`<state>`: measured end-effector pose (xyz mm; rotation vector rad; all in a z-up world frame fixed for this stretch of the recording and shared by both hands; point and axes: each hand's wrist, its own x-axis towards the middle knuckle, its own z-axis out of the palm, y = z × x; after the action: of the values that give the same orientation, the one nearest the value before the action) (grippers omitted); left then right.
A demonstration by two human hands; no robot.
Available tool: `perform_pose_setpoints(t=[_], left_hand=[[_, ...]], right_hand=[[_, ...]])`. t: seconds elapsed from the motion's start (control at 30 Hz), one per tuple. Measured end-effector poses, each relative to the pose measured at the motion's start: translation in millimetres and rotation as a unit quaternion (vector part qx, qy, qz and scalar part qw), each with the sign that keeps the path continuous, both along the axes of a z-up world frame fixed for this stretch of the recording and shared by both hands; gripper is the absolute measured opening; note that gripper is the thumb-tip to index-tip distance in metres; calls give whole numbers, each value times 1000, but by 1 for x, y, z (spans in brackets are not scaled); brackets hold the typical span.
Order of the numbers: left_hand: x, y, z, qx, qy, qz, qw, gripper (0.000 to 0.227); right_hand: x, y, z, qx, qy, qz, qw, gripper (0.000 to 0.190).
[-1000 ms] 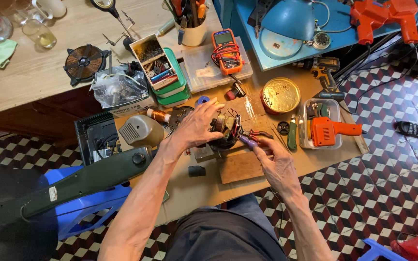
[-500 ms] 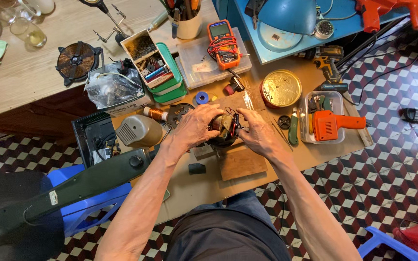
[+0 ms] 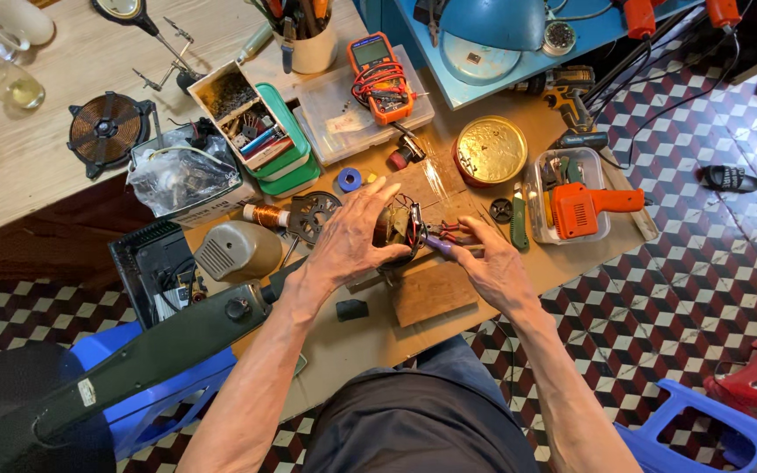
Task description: The person disassembles a small electrical motor, removes the rotor, and cleans internal components with a cloth and screwdriver. The person uses pliers and a cordless drill to manipulate parts and wires on a cluttered workbench.
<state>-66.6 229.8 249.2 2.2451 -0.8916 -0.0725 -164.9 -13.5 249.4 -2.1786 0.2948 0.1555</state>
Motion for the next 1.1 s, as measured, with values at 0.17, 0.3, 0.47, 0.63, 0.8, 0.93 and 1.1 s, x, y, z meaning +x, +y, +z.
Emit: perform_pose_setpoints(t=[0.17, 0.3, 0.47, 0.63, 0.8, 0.93, 1.1], left_hand=[[-26, 8, 10, -39, 31, 97, 994, 67], [-49, 28, 21, -50, 104, 215, 970, 61], [-71, 25, 26, -69, 83, 298, 948, 58], [-91, -4, 26, -95, 83, 351, 928, 59], [-108, -37, 25, -108, 118, 425, 891, 59], [-121, -65, 21, -135, 49, 479, 866, 47], [-153, -111, -2, -142, 92, 541, 824, 26]], right_hand=[[34, 13, 3, -19, -79, 95, 992, 55], [62, 23, 16, -87, -115, 190, 971, 57], [75, 17, 20, -59, 122, 184, 974, 54], [85, -24, -6, 54, 43, 191, 979, 58], [84, -66, -43, 159, 82, 184, 967, 54], [78, -96, -77, 277, 157, 84, 944, 51], [68, -118, -108, 240, 166, 62, 954, 61]])
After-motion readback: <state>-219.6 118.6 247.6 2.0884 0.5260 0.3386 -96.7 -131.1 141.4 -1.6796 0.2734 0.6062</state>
